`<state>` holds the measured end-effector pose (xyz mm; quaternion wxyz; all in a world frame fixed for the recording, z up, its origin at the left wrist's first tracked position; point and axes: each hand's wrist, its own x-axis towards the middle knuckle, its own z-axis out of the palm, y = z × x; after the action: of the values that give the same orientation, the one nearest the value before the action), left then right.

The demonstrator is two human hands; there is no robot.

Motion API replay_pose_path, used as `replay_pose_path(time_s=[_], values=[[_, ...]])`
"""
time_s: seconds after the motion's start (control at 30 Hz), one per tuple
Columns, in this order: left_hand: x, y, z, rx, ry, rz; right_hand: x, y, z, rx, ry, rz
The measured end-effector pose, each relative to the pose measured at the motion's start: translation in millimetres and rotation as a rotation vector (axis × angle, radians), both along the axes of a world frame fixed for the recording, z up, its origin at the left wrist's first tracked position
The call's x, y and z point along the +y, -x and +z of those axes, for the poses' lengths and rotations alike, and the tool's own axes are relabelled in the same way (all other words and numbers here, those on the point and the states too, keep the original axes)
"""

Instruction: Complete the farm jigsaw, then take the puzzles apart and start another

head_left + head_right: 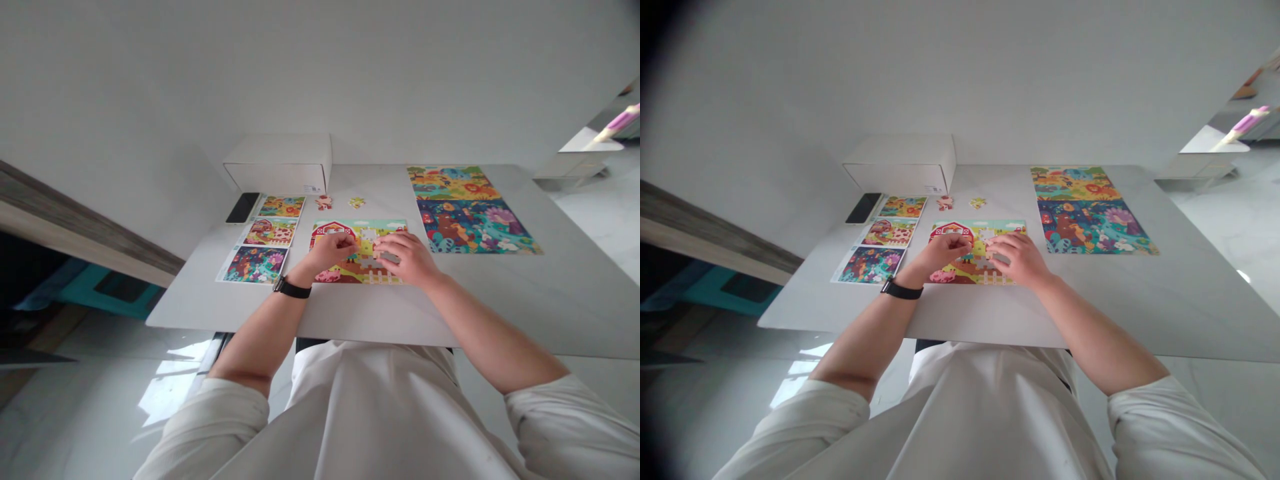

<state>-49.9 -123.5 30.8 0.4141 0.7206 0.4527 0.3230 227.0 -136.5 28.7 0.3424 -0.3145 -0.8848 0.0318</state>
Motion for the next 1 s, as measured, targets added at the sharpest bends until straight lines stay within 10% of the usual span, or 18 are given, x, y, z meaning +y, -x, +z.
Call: replay_pose_path(time_s=[0.57, 1.0], values=[[1, 7, 4.0, 0.188, -0.161, 0.106, 10, -5, -19.1, -0.119, 0.122, 0.016], [1, 15, -7.0, 0.419, -0.246, -0.145, 14, -2, -22.9, -0.163, 0.148, 0.058]])
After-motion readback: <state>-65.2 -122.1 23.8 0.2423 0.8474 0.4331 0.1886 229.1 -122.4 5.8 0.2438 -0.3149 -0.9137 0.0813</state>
